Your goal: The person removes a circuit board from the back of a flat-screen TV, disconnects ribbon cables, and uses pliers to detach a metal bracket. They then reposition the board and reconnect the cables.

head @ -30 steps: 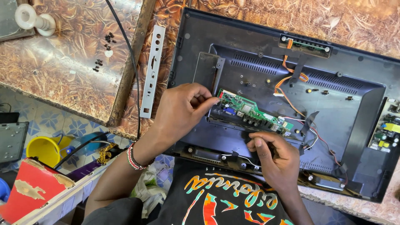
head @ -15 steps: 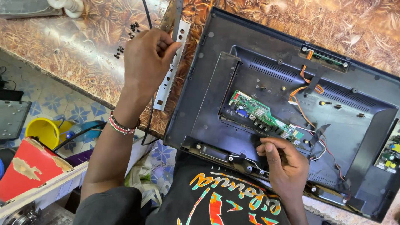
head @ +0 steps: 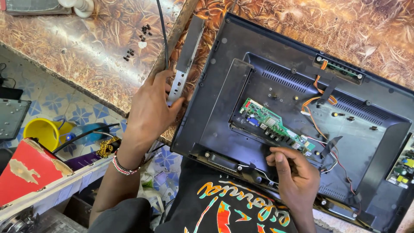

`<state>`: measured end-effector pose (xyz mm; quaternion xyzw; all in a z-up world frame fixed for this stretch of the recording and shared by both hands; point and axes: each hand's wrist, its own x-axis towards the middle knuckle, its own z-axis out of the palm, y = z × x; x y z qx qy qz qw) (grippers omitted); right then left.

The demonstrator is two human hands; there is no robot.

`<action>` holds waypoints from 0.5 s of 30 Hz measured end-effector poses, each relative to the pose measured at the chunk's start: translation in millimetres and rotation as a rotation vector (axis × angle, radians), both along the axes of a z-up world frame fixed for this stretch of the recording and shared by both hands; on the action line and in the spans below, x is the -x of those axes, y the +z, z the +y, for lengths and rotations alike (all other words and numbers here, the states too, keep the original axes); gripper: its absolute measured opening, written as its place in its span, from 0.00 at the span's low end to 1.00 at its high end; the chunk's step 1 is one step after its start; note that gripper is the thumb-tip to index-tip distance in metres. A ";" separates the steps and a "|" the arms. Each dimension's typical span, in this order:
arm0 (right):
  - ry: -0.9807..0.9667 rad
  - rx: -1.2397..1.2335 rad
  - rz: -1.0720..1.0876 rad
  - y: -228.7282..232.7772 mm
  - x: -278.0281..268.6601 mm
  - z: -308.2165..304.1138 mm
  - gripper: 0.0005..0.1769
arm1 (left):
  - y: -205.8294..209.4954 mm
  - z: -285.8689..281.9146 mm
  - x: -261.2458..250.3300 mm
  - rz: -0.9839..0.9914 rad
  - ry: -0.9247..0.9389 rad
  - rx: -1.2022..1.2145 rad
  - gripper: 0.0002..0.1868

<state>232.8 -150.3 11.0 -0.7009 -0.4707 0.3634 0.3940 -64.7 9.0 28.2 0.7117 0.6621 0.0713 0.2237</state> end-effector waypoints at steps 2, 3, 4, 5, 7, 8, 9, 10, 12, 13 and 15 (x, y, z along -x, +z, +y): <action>0.015 0.000 0.002 0.5 -0.3 0.4 0.15 | 1.6 -1.4 8.6 -0.093 0.026 0.011 0.29; 0.017 0.002 0.001 0.2 -0.5 -0.6 0.15 | 1.1 -2.7 12.3 -0.094 0.029 0.013 0.29; 0.021 -0.004 -0.001 -0.4 -0.8 -0.7 0.15 | 0.8 -3.7 16.2 -0.157 0.037 -0.042 0.23; 0.025 -0.009 -0.004 -0.9 -1.3 -0.7 0.16 | 0.7 -4.6 19.9 -0.220 0.044 -0.097 0.18; 0.031 -0.019 -0.006 -2.4 -1.8 -1.0 0.15 | -1.1 -3.7 22.3 -0.230 0.067 -0.094 0.17; 0.035 -0.027 -0.011 -3.0 -2.4 -1.9 0.15 | -2.4 -3.4 22.9 -0.242 0.086 -0.088 0.16; 0.034 -0.026 -0.010 -2.5 -2.5 -1.9 0.15 | -0.7 -3.9 23.4 -0.242 0.085 -0.087 0.16; 0.028 -0.015 -0.019 -2.0 -2.2 -1.8 0.15 | 0.9 -3.3 23.7 -0.260 0.104 -0.069 0.17; 0.020 -0.006 -0.029 -1.8 -2.6 -1.7 0.16 | 2.9 -2.6 24.9 -0.278 0.120 -0.051 0.17; 0.026 -0.012 -0.019 -2.2 -3.0 -1.8 0.16 | 3.2 -2.6 25.9 -0.285 0.122 -0.050 0.17; 0.024 -0.019 -0.010 -2.3 -3.0 -2.2 0.17 | 6.2 -1.3 25.2 -0.293 0.116 -0.047 0.16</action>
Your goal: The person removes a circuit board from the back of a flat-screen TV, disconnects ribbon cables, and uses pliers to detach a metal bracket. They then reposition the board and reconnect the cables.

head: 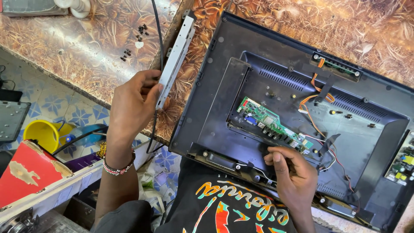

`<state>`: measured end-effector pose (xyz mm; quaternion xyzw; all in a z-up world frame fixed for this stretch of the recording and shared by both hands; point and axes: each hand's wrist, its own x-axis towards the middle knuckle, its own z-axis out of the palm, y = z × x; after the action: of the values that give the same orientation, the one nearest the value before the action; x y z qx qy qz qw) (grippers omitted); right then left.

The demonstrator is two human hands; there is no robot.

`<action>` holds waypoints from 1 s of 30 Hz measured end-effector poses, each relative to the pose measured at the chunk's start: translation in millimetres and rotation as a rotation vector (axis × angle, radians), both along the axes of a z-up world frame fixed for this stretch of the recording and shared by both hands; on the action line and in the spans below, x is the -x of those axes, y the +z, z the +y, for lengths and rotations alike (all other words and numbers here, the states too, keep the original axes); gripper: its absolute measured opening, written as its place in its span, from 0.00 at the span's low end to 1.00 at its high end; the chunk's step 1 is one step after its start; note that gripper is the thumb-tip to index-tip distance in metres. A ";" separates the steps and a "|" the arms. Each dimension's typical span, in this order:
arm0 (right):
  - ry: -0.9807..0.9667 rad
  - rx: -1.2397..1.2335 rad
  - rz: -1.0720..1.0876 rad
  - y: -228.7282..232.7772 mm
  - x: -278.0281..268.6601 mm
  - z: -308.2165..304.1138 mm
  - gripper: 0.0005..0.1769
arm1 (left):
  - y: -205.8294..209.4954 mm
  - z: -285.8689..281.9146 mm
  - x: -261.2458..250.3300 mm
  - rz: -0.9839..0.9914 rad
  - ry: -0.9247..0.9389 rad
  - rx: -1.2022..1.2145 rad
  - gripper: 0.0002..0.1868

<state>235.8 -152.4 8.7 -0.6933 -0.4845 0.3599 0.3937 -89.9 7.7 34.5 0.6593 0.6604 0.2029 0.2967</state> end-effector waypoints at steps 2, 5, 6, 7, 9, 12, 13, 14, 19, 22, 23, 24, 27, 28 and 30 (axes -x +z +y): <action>0.003 0.005 -0.007 0.5 -0.2 0.0 0.16 | 4.8 0.3 -3.3 0.035 -0.013 0.081 0.28; 0.013 -0.015 -0.019 -1.4 -1.3 -0.3 0.15 | -0.7 1.6 -5.3 0.074 -0.050 0.036 0.27; 0.013 -0.013 -0.018 -1.6 -1.3 -0.5 0.15 | -2.2 1.2 -3.9 0.074 -0.050 0.038 0.27; 0.011 -0.015 -0.016 -1.9 -1.3 -0.6 0.16 | -3.8 1.5 -2.9 0.091 -0.059 0.016 0.27; 0.003 -0.014 -0.016 -0.9 -1.1 -0.5 0.16 | -6.8 0.7 -1.8 0.107 -0.076 -0.003 0.27; -0.009 -0.018 -0.037 3.3 -2.4 -3.2 0.16 | -9.1 -1.4 -3.1 0.171 -0.084 -0.061 0.22; -0.006 -0.017 -0.036 4.1 -4.3 -4.5 0.15 | -8.3 -2.0 -3.8 0.191 -0.044 -0.053 0.21; -0.004 -0.017 -0.035 4.7 -6.3 -5.7 0.14 | -7.6 -2.5 -4.6 0.210 -0.003 -0.045 0.21; -0.036 -0.181 -0.349 9.9 -54.7 -6.7 0.17 | 16.3 -17.1 -9.6 0.297 -0.060 -0.191 0.25; -0.040 -0.184 -0.570 23.8 -79.0 -3.8 0.18 | 35.6 -26.3 -23.5 0.244 -0.121 -0.244 0.24; -0.016 -0.181 -0.693 28.3 -85.6 -1.1 0.17 | 42.2 -27.1 -29.8 0.212 -0.142 -0.227 0.23; -0.032 -0.171 -0.700 30.0 -88.9 3.1 0.17 | 41.7 -23.0 -38.7 0.204 -0.160 -0.226 0.23; 0.100 -0.058 -0.709 33.6 -97.9 9.5 0.13 | 34.5 -17.4 -66.4 0.048 -0.386 -0.190 0.22; 0.169 -0.011 -0.693 32.7 -98.8 11.1 0.14 | 29.0 -16.2 -75.1 0.053 -0.500 -0.185 0.24; 0.230 0.034 -0.678 32.3 -98.9 19.0 0.16 | 25.7 -10.4 -91.9 0.054 -0.618 -0.186 0.26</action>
<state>334.7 -133.4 41.0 -0.7205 -0.6566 0.1594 0.1559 2.0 -2.7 60.1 0.8580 0.4154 0.1449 0.2650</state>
